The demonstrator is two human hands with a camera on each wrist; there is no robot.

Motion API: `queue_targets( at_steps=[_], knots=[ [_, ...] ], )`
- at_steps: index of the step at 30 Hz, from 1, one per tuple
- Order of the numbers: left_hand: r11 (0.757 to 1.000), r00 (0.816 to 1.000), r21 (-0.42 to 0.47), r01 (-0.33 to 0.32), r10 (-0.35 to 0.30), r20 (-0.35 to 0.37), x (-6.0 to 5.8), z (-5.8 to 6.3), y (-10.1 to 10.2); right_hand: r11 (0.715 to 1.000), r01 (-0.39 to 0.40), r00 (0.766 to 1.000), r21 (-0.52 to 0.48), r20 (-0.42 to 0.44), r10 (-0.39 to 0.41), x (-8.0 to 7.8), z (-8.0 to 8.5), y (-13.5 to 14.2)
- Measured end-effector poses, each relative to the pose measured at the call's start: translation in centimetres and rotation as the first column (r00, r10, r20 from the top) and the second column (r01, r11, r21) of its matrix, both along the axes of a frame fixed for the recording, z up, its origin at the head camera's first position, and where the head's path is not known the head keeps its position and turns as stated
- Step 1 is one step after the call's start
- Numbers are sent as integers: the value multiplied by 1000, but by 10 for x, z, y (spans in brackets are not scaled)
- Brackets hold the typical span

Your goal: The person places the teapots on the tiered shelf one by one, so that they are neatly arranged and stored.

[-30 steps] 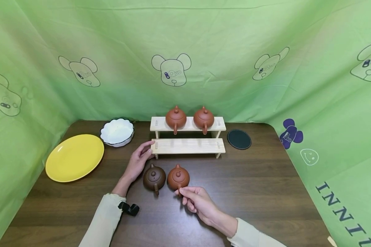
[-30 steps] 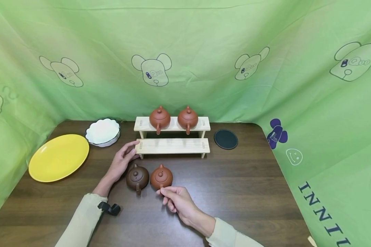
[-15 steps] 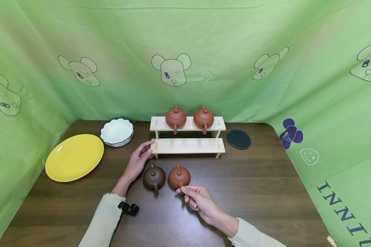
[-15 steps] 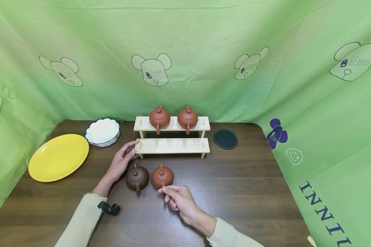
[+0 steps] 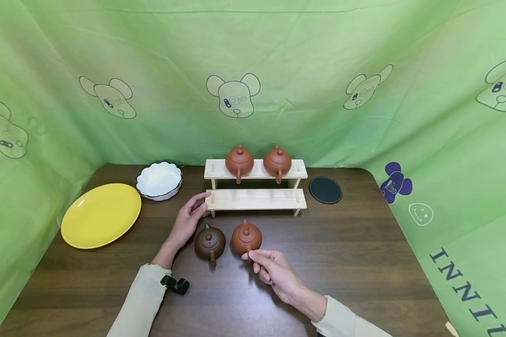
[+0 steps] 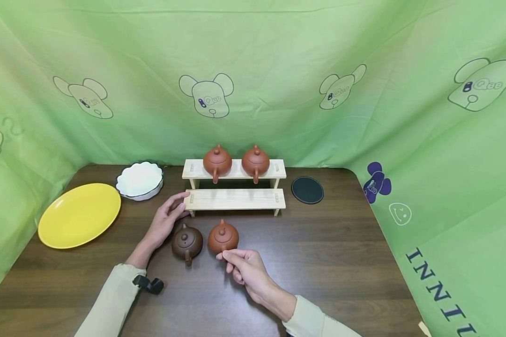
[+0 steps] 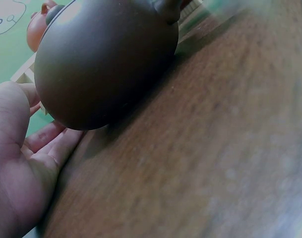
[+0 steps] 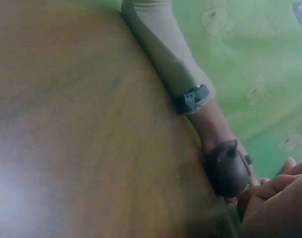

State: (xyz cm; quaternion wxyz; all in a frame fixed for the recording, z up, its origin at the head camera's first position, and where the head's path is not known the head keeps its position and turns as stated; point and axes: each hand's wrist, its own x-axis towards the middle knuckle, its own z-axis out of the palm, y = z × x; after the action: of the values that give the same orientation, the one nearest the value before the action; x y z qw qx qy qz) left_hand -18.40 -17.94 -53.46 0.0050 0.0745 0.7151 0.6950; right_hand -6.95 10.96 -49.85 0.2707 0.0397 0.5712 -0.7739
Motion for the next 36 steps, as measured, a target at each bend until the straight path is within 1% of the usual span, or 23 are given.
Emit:
queue_targets(
  at_steps=[8,15,21,30,36],
  knots=[
    [1000,1000,-8,0,1,7,0,0,0,1000,25,999,6,-45,-24,-7,12,1],
    [1000,1000,-20,4,-4,-6,1,2,0,999,50,996,5,-74,-49,-14,19,0],
    [1000,1000,-11,-2,2,6,0,0,0,997,71,992,-2,-106,-71,-23,23,-5],
    [1000,1000,-3,-8,8,11,0,1,0,993,117,984,9,-138,-115,-40,30,-14],
    [1000,1000,0,-2,2,8,1,1,0,990,140,980,5,-142,-138,-51,29,-19]
  ],
)
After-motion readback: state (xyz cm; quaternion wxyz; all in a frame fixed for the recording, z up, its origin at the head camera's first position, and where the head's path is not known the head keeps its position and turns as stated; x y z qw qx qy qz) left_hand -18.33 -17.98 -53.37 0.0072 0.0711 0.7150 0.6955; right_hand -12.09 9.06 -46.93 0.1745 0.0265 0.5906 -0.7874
